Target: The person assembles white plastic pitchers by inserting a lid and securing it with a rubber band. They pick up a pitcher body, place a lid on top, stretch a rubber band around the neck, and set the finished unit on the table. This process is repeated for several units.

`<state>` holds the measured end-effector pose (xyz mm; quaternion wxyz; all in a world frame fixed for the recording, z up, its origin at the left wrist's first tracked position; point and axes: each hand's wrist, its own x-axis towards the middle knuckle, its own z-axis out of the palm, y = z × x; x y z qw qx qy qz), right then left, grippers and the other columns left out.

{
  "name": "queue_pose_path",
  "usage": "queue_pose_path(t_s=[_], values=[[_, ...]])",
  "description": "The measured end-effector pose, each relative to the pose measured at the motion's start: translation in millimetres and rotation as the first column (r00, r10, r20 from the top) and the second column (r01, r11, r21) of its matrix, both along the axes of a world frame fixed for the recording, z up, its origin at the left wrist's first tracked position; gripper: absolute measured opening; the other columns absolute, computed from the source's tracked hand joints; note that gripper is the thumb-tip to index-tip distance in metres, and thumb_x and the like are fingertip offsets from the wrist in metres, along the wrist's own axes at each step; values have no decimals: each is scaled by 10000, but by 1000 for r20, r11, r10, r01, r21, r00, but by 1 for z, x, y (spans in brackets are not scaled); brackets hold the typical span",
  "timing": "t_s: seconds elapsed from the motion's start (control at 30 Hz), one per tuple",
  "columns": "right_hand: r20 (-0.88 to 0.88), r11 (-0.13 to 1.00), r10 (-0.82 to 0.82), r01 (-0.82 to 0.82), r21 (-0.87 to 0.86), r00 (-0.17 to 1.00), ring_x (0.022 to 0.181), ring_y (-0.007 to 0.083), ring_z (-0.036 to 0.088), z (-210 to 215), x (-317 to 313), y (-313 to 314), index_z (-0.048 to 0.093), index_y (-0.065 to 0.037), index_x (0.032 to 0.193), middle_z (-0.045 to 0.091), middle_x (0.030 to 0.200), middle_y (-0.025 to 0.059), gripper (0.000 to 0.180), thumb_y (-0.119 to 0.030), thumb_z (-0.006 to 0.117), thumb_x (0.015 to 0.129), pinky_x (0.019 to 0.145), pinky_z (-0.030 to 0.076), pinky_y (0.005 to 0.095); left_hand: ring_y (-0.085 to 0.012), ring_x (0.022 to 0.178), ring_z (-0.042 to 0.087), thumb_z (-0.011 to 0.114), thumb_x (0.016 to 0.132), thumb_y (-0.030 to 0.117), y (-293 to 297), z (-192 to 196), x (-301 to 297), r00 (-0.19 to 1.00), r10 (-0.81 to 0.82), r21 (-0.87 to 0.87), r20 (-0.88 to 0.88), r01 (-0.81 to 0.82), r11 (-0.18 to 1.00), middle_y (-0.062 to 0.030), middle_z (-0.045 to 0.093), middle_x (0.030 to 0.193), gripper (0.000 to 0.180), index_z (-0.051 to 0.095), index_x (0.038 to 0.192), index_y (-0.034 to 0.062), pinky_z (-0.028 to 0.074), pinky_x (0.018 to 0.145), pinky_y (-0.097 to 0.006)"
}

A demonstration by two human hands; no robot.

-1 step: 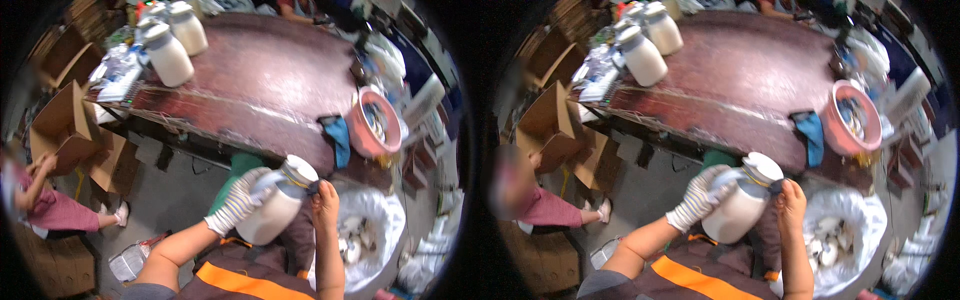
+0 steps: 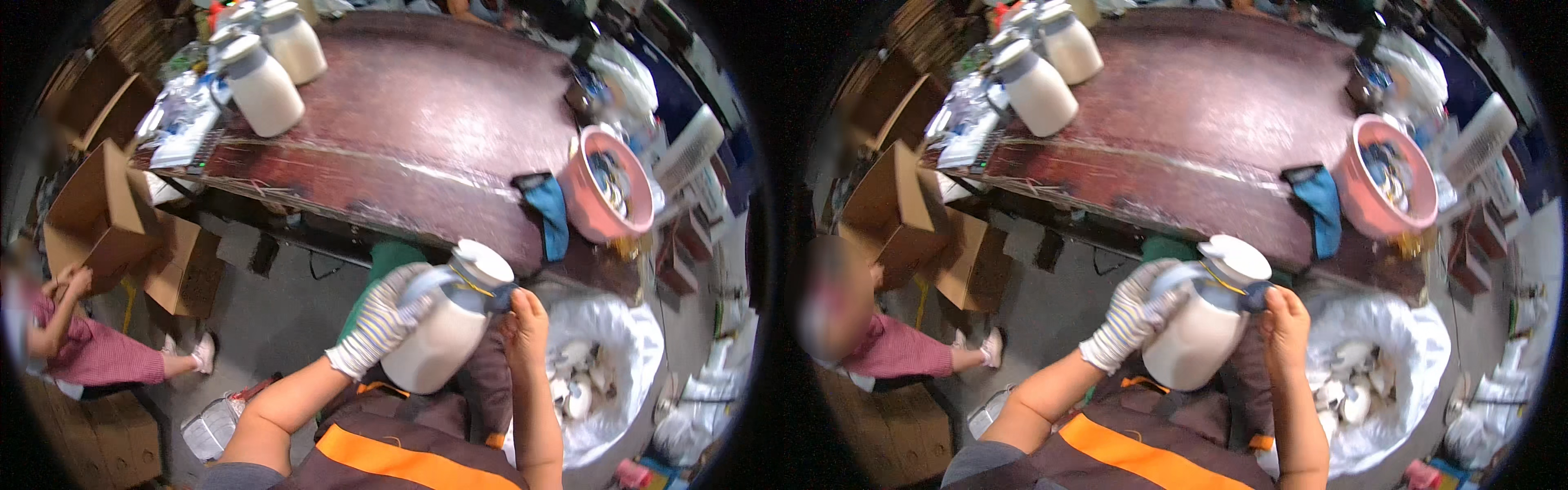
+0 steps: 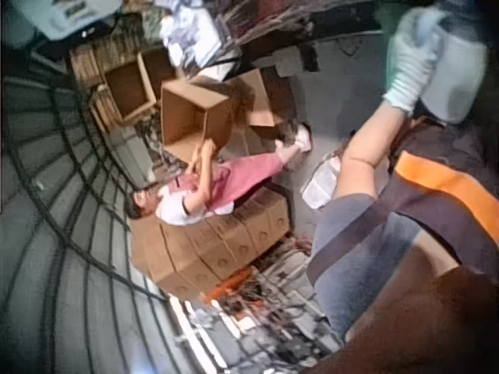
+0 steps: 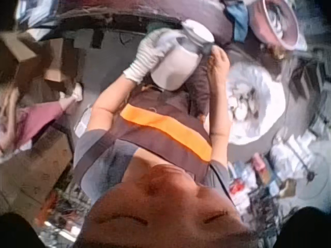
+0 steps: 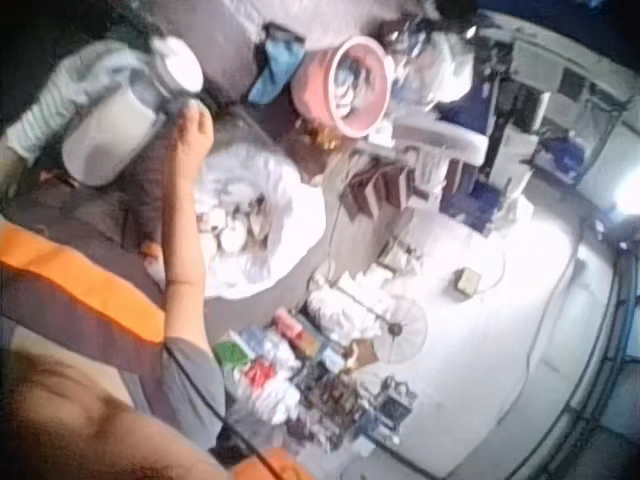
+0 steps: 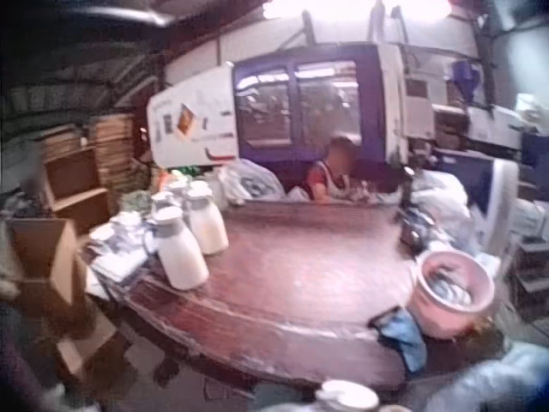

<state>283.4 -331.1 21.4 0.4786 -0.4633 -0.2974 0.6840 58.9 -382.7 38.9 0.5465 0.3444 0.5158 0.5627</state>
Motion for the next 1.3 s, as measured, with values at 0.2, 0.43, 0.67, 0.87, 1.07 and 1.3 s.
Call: queue_pose_path(t_s=[0.2,0.43,0.67,0.87,1.07,1.3], values=[[110,984,135,-146,99,985,726,43,523,-9,-15,-31,654,-44,976,623,826,-32,154,-192,656,933,674,409,202,-97,786,604,690,845,45,19,26,-13,997,-58,-68,49,61,996,-25,640,966,401,559,1222,14,525,711,-232],[-137,978,202,-206,-22,970,858,65,569,0,-10,-36,658,-30,975,655,910,-6,152,-176,660,930,822,436,231,-236,1058,627,757,780,118,29,55,3,601,-92,44,-794,208,977,-146,510,1304,261,693,1026,56,518,920,-343],[-219,976,182,-203,-77,959,864,61,546,4,-9,-50,665,-41,960,649,907,-9,141,-174,675,914,828,408,223,-267,955,668,758,767,123,23,46,3,359,68,199,-931,343,918,-168,501,1346,225,708,985,97,550,831,-368],[-112,983,173,-178,-41,979,832,48,530,12,-18,-51,669,-29,938,638,872,-20,149,-174,685,904,790,403,208,-311,994,640,683,819,94,21,45,9,393,88,200,-915,254,946,-196,493,1331,153,679,965,50,537,855,-372],[134,980,180,-189,57,975,774,47,553,23,-34,-66,653,-15,900,647,839,-17,173,-184,692,905,716,442,214,-265,1079,590,633,855,78,17,55,12,610,34,177,-792,176,968,-189,475,1304,146,655,979,5,509,890,-349],[-441,993,71,-105,-54,895,867,103,572,-1,-27,-62,584,-72,901,636,897,11,83,-146,621,893,852,425,264,-197,939,622,642,895,108,29,30,-10,548,95,168,-831,84,982,-139,540,1177,190,567,1038,7,524,830,-316]])
